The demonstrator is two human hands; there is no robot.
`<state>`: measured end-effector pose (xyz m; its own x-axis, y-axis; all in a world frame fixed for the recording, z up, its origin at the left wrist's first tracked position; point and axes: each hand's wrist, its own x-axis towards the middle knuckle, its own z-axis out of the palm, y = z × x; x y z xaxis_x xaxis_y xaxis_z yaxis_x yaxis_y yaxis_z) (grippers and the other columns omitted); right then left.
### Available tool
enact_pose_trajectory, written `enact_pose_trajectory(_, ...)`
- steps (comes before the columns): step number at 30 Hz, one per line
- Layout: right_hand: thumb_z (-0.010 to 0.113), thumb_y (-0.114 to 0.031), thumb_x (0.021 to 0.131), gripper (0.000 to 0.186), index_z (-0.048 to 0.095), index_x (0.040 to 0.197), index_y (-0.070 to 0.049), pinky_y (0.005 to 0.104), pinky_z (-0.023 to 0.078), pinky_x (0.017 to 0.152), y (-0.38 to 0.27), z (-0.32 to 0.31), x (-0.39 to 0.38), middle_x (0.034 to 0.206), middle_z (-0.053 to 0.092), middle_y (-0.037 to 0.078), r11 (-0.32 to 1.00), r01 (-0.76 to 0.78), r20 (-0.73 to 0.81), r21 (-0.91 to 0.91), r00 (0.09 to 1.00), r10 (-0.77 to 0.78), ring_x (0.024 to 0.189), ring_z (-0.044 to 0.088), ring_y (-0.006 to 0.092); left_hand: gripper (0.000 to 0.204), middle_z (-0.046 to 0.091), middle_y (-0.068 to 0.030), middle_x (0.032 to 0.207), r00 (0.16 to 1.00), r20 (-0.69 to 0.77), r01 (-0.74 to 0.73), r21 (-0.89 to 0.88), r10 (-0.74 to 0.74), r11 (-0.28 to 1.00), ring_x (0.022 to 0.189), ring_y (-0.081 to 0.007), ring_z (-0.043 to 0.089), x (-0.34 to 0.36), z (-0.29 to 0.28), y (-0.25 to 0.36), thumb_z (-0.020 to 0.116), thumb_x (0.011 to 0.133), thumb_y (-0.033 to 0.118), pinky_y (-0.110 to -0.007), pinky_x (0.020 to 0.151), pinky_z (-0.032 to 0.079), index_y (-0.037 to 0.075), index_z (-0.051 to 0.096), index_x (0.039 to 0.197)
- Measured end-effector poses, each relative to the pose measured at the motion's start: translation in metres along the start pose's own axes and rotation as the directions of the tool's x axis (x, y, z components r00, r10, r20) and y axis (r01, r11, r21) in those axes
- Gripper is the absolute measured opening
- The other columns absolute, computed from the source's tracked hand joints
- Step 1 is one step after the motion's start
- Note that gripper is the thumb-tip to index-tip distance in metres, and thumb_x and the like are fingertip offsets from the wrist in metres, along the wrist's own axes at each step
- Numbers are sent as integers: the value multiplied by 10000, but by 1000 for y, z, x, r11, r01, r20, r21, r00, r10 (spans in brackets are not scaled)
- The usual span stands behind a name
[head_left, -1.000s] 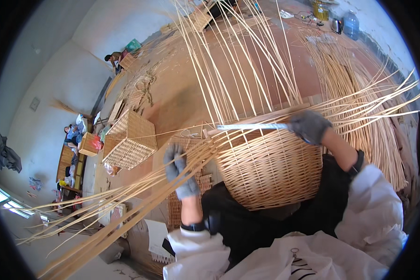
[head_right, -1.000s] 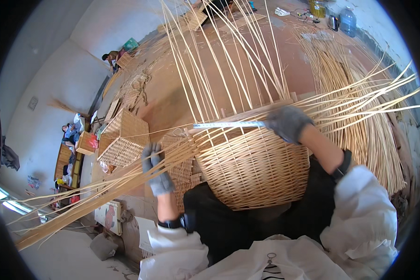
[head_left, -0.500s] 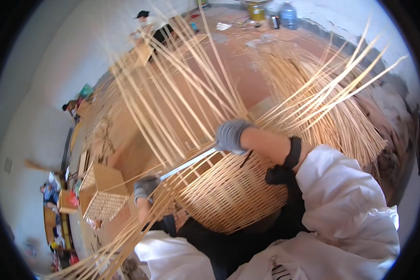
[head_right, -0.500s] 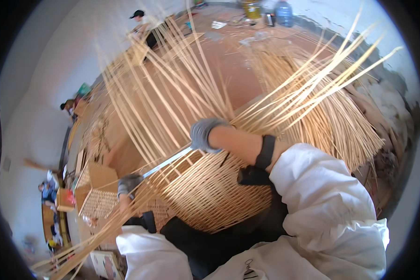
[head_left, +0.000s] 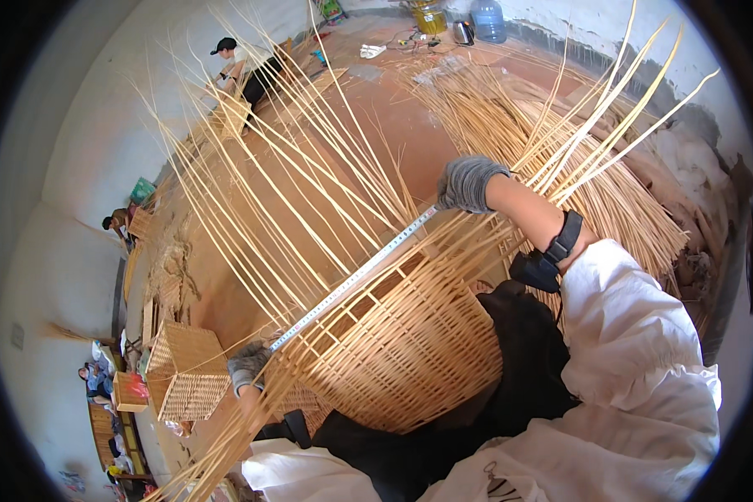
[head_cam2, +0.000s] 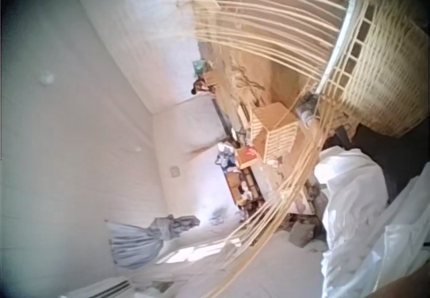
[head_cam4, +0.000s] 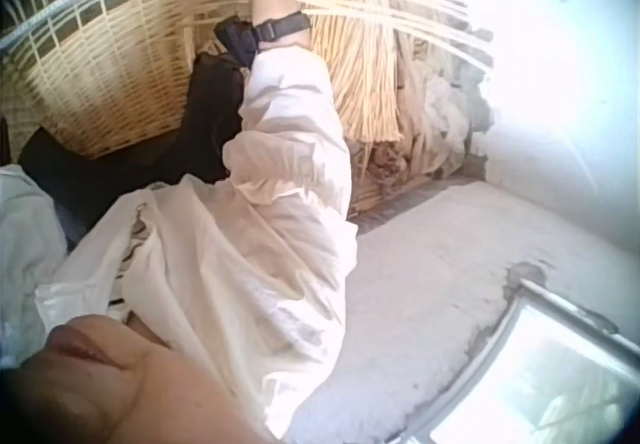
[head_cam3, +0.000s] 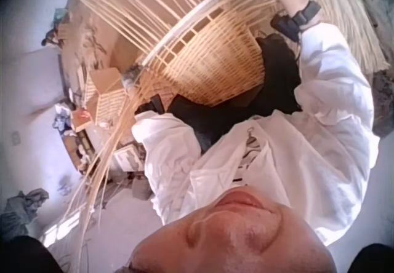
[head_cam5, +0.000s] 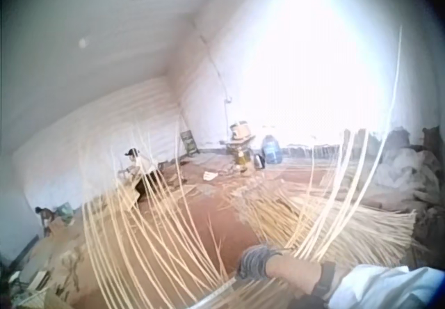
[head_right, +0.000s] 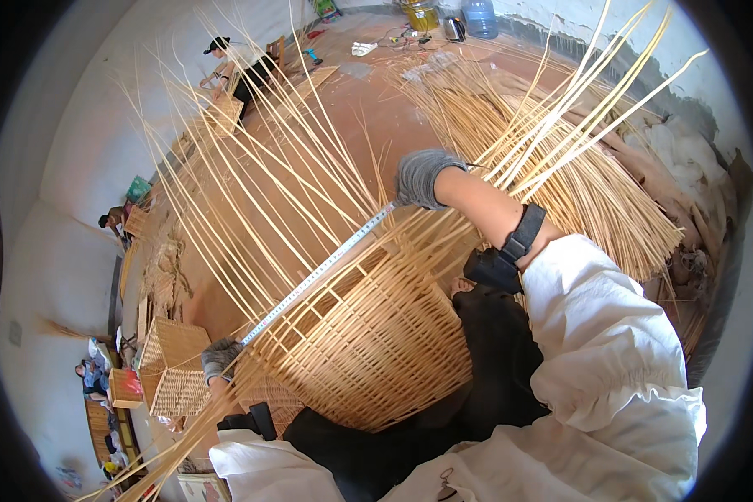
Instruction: Weave a wicker basket using long wooden strips.
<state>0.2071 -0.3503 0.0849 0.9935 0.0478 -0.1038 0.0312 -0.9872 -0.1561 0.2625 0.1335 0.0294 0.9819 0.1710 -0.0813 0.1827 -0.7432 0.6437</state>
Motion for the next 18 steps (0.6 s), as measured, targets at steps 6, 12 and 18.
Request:
enact_pose_trajectory(6, 569, -349, 710, 297, 632, 829, -84, 383, 451, 639, -3, 3, 2, 777, 601, 128, 993, -45, -10, 106, 999, 47, 709, 573, 298, 241, 629, -94, 763, 1000, 15, -9, -108, 10, 994, 679, -135, 574, 6, -7, -15, 707, 593, 42, -237, 646, 452, -6, 625, 814)
enact_pose_trajectory(12, 531, -209, 738, 149, 588, 794, -82, 354, 456, 577, -21, 4, -46, 693, 571, 102, 952, 297, -441, -75, 847, -298, 670, 568, 265, 430, 480, -146, 1123, 963, -12, -255, -374, 270, 891, 1019, -220, 469, -44, -38, 20, 465, 809, 308, -294, 858, 374, -3, 462, 1107)
enact_pose_trajectory(18, 592, -330, 692, 210, 531, 706, -130, 326, 414, 487, 48, 62, -173, 562, 492, 41, 923, 365, -343, -121, 857, -384, 535, 517, 198, 392, 492, -139, 1097, 962, -248, -272, -914, 117, 303, 1021, -223, 466, -174, 16, -11, 418, 843, 235, -281, 868, 384, -15, 407, 1145)
